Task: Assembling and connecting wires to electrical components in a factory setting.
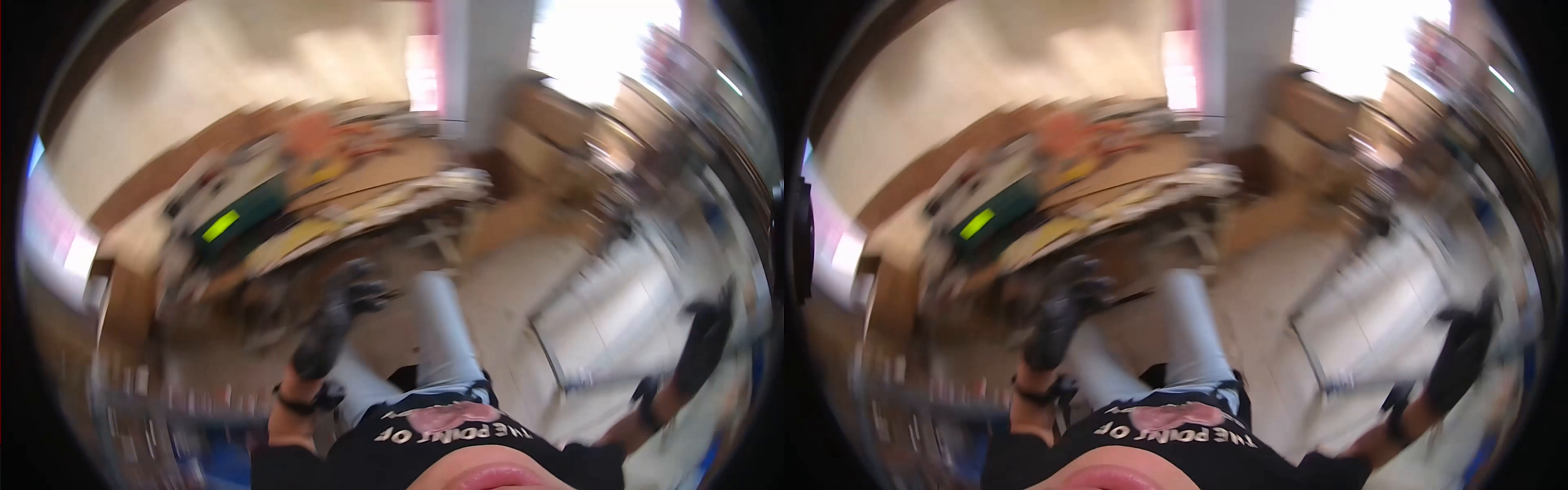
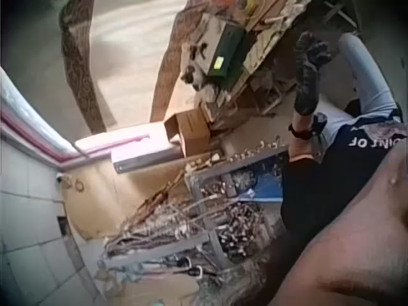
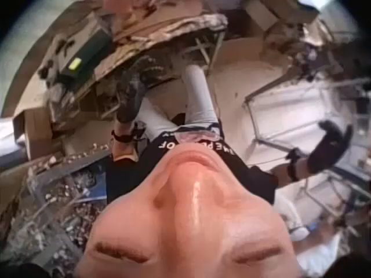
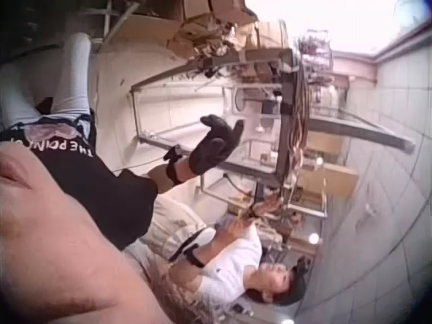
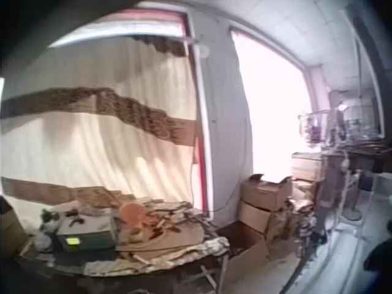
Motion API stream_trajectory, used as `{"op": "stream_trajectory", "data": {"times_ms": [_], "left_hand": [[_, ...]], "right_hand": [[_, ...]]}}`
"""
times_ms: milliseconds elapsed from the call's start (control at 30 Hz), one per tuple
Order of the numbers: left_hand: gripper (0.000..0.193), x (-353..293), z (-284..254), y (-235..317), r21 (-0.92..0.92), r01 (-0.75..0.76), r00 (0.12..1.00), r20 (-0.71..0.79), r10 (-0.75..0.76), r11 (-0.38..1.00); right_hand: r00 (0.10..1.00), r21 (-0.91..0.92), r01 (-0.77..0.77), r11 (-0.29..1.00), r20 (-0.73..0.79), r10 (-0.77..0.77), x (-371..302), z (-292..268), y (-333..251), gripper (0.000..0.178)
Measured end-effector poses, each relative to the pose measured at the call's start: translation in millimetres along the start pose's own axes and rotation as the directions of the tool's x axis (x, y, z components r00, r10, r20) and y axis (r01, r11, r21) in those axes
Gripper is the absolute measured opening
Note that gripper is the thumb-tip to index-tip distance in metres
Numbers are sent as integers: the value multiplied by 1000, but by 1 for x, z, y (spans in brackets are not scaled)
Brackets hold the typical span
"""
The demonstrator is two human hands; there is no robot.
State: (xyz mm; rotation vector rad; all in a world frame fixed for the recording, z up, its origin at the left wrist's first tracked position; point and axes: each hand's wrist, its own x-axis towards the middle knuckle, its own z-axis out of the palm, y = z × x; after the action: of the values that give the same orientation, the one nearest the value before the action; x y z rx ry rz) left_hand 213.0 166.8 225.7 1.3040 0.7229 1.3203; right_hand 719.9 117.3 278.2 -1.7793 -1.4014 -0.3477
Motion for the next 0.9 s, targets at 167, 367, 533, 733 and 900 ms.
{"op": "stream_trajectory", "data": {"times_ms": [167, 367, 533, 733, 900], "left_hand": [[56, -112, -10, 25, 259, -204, 873, -388, 295, 944], [20, -227, 84, 145, 789, 270, 129, -598, 791, 552], [26, -314, 118, 295, 768, 628, 57, 112, 992, -122], [40, -401, 88, 493, -302, 727, 463, -447, 765, -617], [23, -429, 118, 588, 346, 906, 402, -516, 757, -245]], "right_hand": [[462, 662, -745, 89, 607, -647, -138, 341, -40, 51], [-372, 813, -466, 349, 178, -911, -184, 348, -225, 47], [-474, 906, -382, 184, -20, -880, -226, 471, -245, 48], [-750, 125, -321, 939, 572, -333, -243, 522, -274, 48], [-739, 154, -463, 873, 476, -477, -230, 487, -268, 38]]}}
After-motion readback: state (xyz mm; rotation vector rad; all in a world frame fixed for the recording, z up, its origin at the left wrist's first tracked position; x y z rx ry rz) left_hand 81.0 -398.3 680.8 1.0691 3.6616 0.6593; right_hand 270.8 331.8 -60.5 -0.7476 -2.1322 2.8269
